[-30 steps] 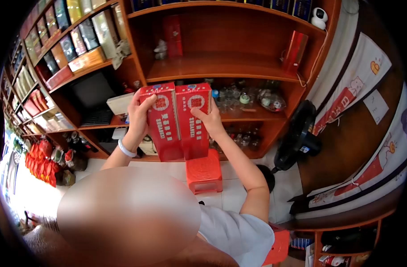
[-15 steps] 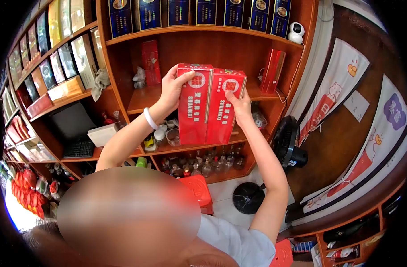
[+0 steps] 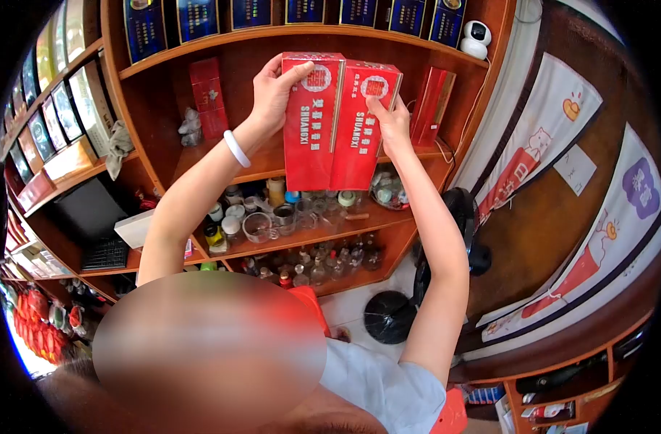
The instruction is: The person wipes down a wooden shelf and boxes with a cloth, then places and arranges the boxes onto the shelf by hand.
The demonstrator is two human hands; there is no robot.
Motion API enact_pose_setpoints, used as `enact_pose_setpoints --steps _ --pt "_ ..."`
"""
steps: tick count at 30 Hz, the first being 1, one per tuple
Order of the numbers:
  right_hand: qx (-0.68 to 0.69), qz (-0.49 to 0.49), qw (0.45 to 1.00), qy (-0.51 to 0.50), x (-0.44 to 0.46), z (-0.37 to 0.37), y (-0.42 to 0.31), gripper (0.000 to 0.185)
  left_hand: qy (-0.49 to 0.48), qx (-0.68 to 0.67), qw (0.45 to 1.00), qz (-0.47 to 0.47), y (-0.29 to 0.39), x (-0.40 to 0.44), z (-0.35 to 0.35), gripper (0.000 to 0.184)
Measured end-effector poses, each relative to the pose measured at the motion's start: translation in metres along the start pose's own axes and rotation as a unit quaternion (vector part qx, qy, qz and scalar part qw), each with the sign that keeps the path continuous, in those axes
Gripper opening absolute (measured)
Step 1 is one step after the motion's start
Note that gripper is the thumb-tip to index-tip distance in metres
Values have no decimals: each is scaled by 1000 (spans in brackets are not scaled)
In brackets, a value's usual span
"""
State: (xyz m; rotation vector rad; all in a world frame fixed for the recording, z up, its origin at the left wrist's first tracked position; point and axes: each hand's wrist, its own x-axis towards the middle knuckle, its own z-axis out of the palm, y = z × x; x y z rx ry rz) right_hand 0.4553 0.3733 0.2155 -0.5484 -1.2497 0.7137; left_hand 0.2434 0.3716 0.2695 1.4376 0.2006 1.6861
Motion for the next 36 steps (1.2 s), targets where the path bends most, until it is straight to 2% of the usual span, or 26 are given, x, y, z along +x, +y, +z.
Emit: enact_pose_setpoints --steps 6,10,18,24,26,27,29,30,33,34,35,36 --pt "4 -3 1000 -23 60 -46 29 47 29 -1 1000 12 -54 43 24 22" --pt "11 -2 999 -31 97 -70 38 45 52 1 998 18 -86 72 41 22" --pt "35 5 999 -24 141 -111 85 45 48 31 998 9 -142 106 51 25" --pt "41 8 999 -24 155 -127 121 42 63 56 996 5 -175 115 47 34" --pt "66 20 997 -24 156 -129 128 44 119 83 989 -4 -188 115 42 45" --pt "67 20 997 -23 158 -131 130 44 118 84 989 -4 -194 115 38 45" --pt "50 33 998 -35 162 -132 131 43 87 69 993 -32 -202 115 29 61" --pt "41 46 997 -47 162 -134 131 46 114 60 991 -32 -206 116 26 70" --pt "22 36 997 -57 157 -137 139 48 93 95 990 -38 -210 113 19 70" --pt "-29 53 994 -89 150 -142 142 65 70 133 985 -90 -211 106 16 69" --pt "-29 60 994 -88 138 -144 151 65 73 133 984 -96 -216 92 12 69" --pt "-80 44 994 -56 125 -149 165 75 49 165 980 -99 -226 77 6 68"
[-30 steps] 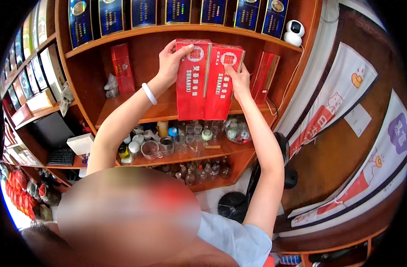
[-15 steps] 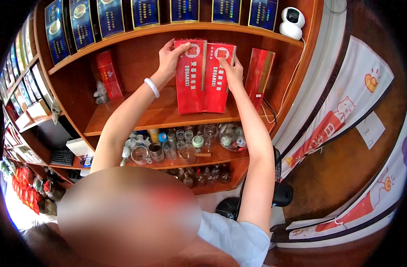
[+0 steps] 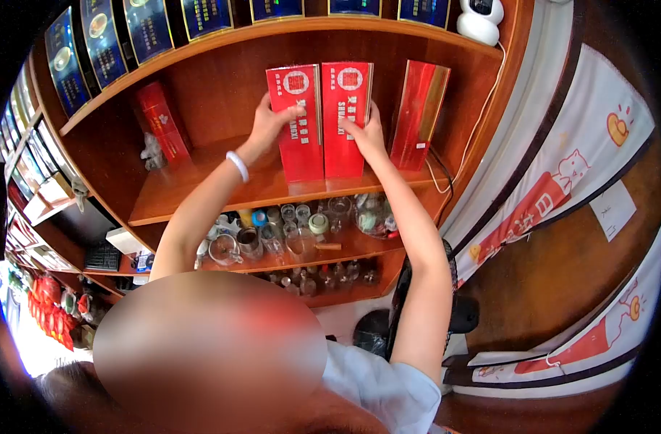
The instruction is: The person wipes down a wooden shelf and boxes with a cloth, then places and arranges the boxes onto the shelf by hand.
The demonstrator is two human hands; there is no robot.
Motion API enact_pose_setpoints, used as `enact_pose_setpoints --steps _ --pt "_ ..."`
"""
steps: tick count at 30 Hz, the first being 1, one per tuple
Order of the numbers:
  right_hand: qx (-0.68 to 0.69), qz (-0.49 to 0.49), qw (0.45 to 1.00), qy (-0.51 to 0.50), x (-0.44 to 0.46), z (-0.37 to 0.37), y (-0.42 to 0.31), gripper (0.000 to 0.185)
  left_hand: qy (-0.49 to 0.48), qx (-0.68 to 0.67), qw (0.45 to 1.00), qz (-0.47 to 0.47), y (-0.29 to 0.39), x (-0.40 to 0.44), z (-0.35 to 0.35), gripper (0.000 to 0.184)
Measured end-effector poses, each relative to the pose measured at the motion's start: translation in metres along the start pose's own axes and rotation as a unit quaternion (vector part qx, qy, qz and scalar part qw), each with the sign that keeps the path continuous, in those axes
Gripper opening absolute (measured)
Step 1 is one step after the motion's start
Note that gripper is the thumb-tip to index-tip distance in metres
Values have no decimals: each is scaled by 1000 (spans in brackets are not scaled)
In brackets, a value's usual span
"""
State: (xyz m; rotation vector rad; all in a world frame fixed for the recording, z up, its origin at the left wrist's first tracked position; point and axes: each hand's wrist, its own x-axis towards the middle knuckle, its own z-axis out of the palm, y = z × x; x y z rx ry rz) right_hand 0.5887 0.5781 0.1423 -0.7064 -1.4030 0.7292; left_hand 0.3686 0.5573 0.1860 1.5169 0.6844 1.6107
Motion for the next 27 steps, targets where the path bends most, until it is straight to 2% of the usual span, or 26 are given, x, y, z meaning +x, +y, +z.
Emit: enact_pose_setpoints --steps 2,3,4,7,10,12,13,15,17,19,24,27 --pt "-145 -21 987 67 -25 -3 33 101 -40 40 998 -2 -34 -23 -7 67" --pt "-228 -35 971 67 -37 -2 41 101 -58 44 997 -7 -51 -34 -12 67" --pt "-220 -42 972 67 -47 5 44 100 -60 22 997 -40 -58 -47 -13 65" --pt "-174 -31 982 71 -57 13 51 97 -66 47 996 -47 -87 -62 -20 65" --pt "-176 -12 981 78 -54 13 46 90 -72 1 994 -79 -83 -59 -18 64" --pt "-88 15 996 19 -51 4 42 77 -73 -14 993 -88 -84 -58 -19 64" --pt "-12 74 997 -36 -46 -6 44 73 -74 -24 993 -85 -83 -56 -18 64" --pt "-3 198 979 -58 -36 -29 33 79 -78 -35 993 -84 -84 -52 -17 63" --pt "-5 199 976 -90 -27 -45 33 80 -93 -17 990 -105 -87 -45 -17 62" --pt "-23 199 974 -111 -22 -54 34 72 -104 -28 989 -101 -90 -40 -12 62" --pt "32 193 977 -81 -25 -62 43 66 -123 -42 986 -102 -101 -30 -7 64" --pt "59 180 980 -65 -29 -59 50 69 -114 -29 985 -123 -96 -30 -12 65"
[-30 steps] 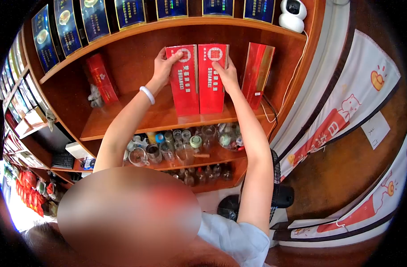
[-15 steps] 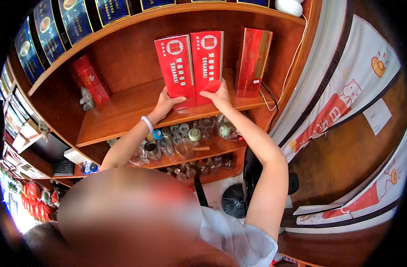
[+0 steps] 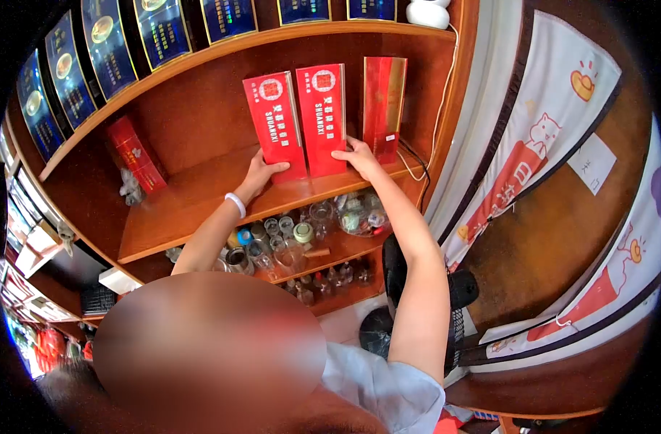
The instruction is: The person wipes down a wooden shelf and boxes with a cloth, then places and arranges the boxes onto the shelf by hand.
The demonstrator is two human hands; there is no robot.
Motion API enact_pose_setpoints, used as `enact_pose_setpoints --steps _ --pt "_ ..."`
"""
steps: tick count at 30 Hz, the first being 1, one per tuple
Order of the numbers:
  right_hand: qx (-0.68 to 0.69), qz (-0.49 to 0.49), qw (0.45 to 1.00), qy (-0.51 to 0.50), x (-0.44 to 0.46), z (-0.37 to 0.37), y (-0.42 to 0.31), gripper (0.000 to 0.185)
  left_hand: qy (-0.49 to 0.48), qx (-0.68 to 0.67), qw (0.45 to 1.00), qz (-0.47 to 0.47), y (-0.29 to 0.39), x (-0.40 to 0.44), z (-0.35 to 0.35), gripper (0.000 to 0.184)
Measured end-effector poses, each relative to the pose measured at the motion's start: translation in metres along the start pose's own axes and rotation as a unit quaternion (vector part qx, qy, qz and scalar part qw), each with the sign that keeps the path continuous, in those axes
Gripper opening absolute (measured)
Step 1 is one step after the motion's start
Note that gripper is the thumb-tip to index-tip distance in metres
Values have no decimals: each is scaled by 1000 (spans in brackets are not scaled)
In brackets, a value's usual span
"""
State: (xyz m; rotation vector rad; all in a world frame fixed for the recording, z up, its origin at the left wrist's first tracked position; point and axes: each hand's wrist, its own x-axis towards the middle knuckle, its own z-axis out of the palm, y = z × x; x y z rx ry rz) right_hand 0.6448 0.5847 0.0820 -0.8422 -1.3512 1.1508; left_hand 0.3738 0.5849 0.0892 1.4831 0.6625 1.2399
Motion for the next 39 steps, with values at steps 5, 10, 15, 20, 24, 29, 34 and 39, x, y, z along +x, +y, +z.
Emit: enact_pose_setpoints --steps 5,10,15,20,24,29,34,39 --pt "-52 -89 994 39 -7 10 15 83 16 20 1000 13 -1 0 -11 58" --pt "-327 -106 914 214 -33 47 16 102 33 19 998 41 -8 -2 -19 65" --pt "-405 -38 870 279 -38 86 -3 109 145 139 978 64 -25 -9 -17 75" --pt "-409 17 851 330 -26 98 2 103 124 179 975 50 -28 -10 -27 62" --pt "-405 11 847 343 -19 103 5 99 106 138 983 62 -26 -11 -25 58" --pt "-403 5 839 366 -17 103 5 94 103 158 980 59 -29 -11 -29 53" --pt "-402 0 837 371 -14 101 6 93 102 128 985 57 -26 -15 -24 54" --pt "-397 -5 838 374 -14 98 9 90 103 144 983 43 -17 -19 -19 55"
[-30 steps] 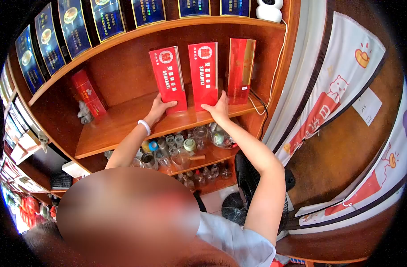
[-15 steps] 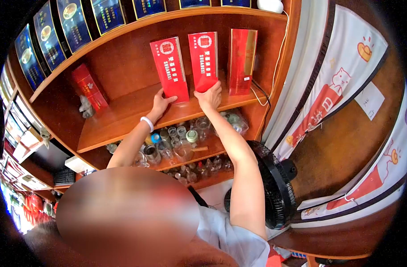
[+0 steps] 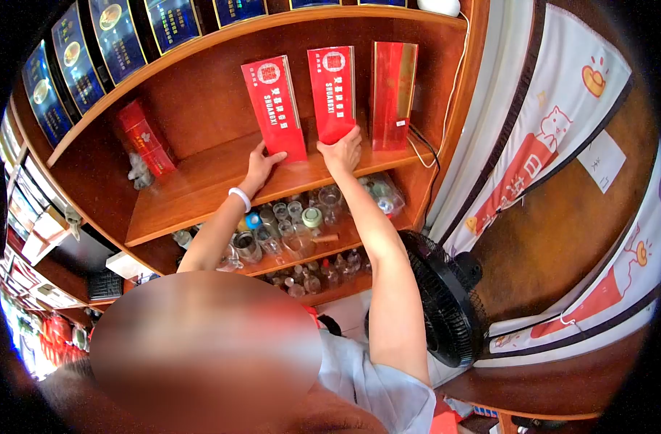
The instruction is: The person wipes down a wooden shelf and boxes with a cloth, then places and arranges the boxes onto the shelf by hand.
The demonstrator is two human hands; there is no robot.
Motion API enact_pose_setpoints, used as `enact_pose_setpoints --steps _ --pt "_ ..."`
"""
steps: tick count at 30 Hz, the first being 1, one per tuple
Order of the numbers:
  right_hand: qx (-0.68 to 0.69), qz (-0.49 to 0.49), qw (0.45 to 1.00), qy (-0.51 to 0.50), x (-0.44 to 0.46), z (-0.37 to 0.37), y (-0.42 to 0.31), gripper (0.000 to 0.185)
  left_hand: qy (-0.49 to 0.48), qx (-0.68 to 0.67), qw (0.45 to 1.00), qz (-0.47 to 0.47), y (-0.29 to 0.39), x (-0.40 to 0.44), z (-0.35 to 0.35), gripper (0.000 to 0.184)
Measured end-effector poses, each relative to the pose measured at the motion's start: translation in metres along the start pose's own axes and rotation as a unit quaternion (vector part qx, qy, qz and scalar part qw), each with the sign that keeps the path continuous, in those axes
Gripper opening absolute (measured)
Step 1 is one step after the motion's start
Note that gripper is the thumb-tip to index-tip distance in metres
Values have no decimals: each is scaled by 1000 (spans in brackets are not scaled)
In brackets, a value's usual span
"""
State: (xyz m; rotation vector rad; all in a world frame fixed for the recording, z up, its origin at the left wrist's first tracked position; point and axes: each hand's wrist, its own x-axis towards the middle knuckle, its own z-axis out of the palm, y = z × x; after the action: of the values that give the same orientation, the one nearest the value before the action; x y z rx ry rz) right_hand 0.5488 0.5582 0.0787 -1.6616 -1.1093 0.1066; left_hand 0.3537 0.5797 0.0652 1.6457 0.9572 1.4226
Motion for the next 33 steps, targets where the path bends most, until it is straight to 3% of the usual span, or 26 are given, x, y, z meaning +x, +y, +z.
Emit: enact_pose_setpoints --steps 22,27,30,33 --pt "-9 -29 999 30 2 12 15 99 16 68 997 33 0 -1 1 54" --pt "-47 -72 996 0 -4 -21 13 101 21 92 995 37 1 -2 3 53" --pt "-51 -76 994 -58 -1 -53 18 90 15 84 995 57 -2 -1 1 52" --pt "-71 -23 996 -46 14 -84 40 91 25 90 994 58 -4 0 1 52"
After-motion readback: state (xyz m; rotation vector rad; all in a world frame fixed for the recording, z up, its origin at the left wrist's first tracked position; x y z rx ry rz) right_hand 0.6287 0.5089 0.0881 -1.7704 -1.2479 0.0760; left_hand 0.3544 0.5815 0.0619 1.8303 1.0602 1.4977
